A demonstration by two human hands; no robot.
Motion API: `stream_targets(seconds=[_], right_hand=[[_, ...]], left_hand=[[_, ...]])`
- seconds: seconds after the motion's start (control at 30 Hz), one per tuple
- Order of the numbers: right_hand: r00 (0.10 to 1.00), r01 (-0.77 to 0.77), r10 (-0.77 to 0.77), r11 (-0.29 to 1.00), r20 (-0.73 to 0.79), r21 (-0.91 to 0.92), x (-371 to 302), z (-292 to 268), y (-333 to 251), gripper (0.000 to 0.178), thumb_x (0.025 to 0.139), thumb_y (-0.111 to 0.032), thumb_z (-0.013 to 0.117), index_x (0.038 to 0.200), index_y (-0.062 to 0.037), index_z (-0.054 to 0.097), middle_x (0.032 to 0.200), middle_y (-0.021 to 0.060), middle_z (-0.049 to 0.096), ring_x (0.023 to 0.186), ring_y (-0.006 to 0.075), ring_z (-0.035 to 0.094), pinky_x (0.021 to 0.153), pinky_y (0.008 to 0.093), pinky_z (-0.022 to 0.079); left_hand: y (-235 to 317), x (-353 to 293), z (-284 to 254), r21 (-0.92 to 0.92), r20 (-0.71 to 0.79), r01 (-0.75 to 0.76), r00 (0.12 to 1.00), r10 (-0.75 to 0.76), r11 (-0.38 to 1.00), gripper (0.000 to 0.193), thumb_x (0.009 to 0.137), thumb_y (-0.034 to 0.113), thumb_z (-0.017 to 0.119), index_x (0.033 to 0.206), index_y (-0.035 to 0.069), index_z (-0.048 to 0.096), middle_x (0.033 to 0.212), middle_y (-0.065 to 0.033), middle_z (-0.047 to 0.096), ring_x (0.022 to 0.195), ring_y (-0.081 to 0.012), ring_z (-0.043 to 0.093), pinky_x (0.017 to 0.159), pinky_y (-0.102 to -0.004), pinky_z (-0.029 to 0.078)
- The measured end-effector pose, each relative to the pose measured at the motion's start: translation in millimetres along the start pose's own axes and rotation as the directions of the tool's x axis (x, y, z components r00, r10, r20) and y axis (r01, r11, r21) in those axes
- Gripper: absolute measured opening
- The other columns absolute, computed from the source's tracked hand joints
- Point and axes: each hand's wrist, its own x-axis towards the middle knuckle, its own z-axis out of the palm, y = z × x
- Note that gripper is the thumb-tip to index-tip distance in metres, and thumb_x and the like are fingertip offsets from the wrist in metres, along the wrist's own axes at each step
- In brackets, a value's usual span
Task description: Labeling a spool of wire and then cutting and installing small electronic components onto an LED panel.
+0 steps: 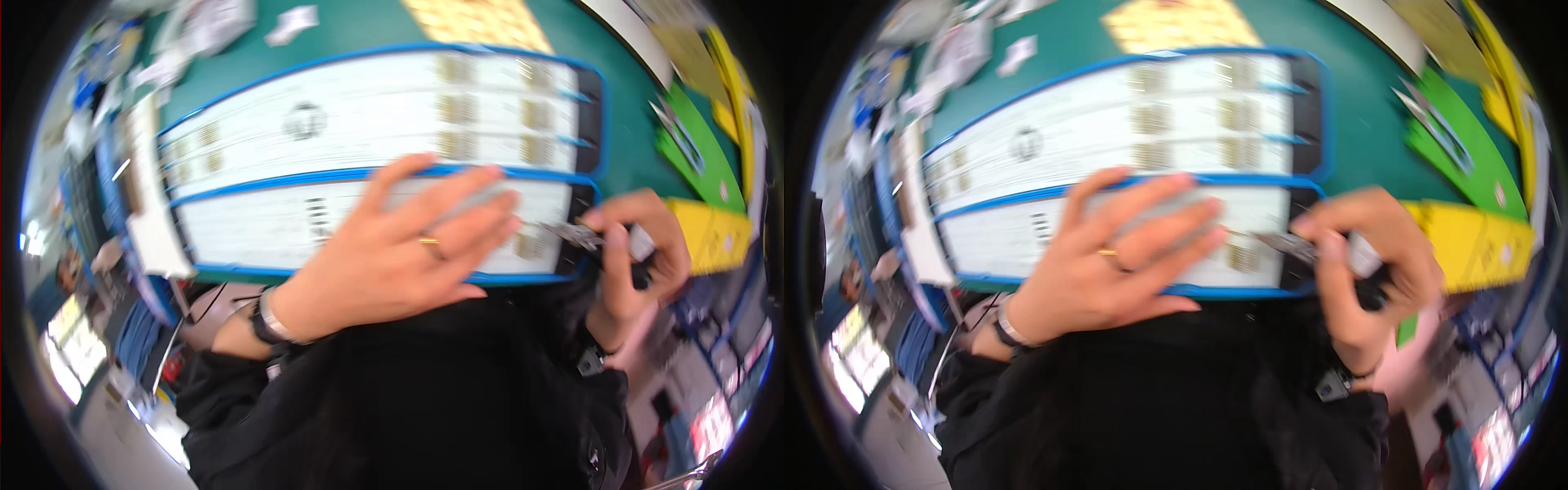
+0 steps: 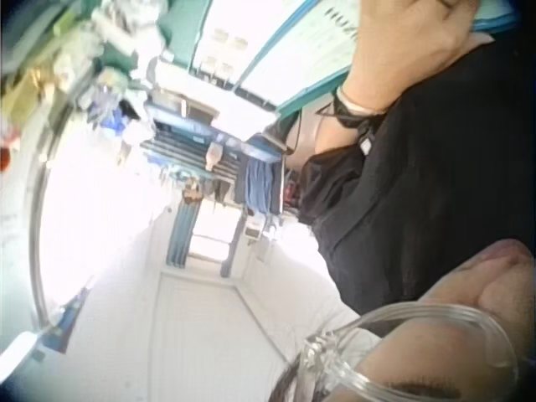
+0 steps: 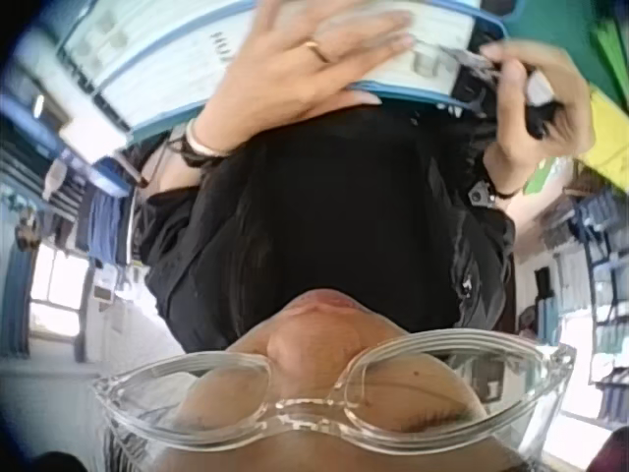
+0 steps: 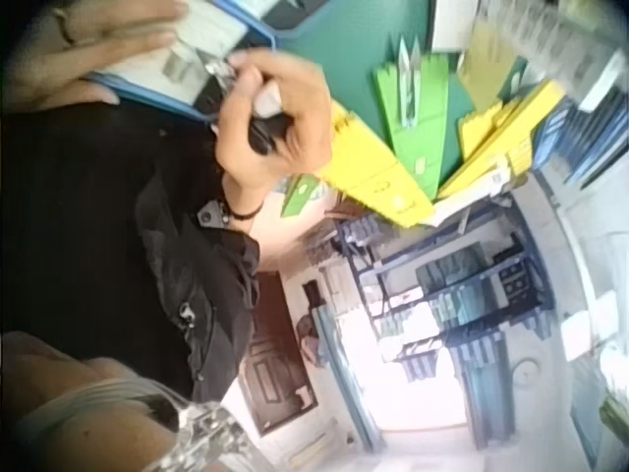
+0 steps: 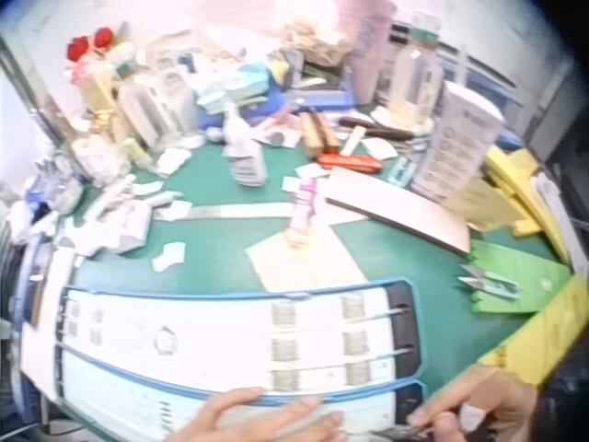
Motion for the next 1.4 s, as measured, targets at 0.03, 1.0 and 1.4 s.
stream_targets(seconds=[0.03,1.0,1.4], right_hand=[[0.999,-0.009,0.009,1.0,-0.035,0.021,-3,0,-1,0.013,0.081,0.01,0.06,0.076,0.0006,0.052,0.081,0.0183,0.069,0.072,0.0192,0.061,0.066,0.0278,0.046],[0.95,-0.096,0.26,0.77,-0.174,0.631,-20,16,4,0.024,0.087,-0.008,0.064,0.091,-0.0089,0.041,0.088,0.0171,0.065,0.051,0.0122,0.049,0.125,0.05,0.012],[0.987,-0.12,0.161,0.807,-0.02,0.579,-14,49,2,0.038,0.081,-0.002,0.074,0.096,-0.0092,0.04,0.101,0.0162,0.069,0.096,0.0165,0.063,0.122,0.0525,0.018]], left_hand=[[0,-1,0,-0.041,-0.034,-0.004,0.999,0.002,0.999,0.061,0.076,0.047,0.073,0.128,0.016,0.067,0.141,-0.0003,0.057,0.134,-0.0248,0.05,0.108,-0.0513,0.037],[-48,-200,-31,-0.434,-0.738,0.441,0.327,-0.591,0.786,0.056,0.107,0.031,0.031,0.143,-0.011,0.041,0.148,-0.0227,0.045,0.141,-0.0295,0.04,0.121,-0.0411,0.024],[-81,-211,-44,-0.275,-0.606,0.808,0.276,-0.746,0.522,0.052,0.106,0.034,0.038,0.136,-0.006,0.052,0.142,-0.0191,0.052,0.138,-0.031,0.042,0.12,-0.0427,0.021]])
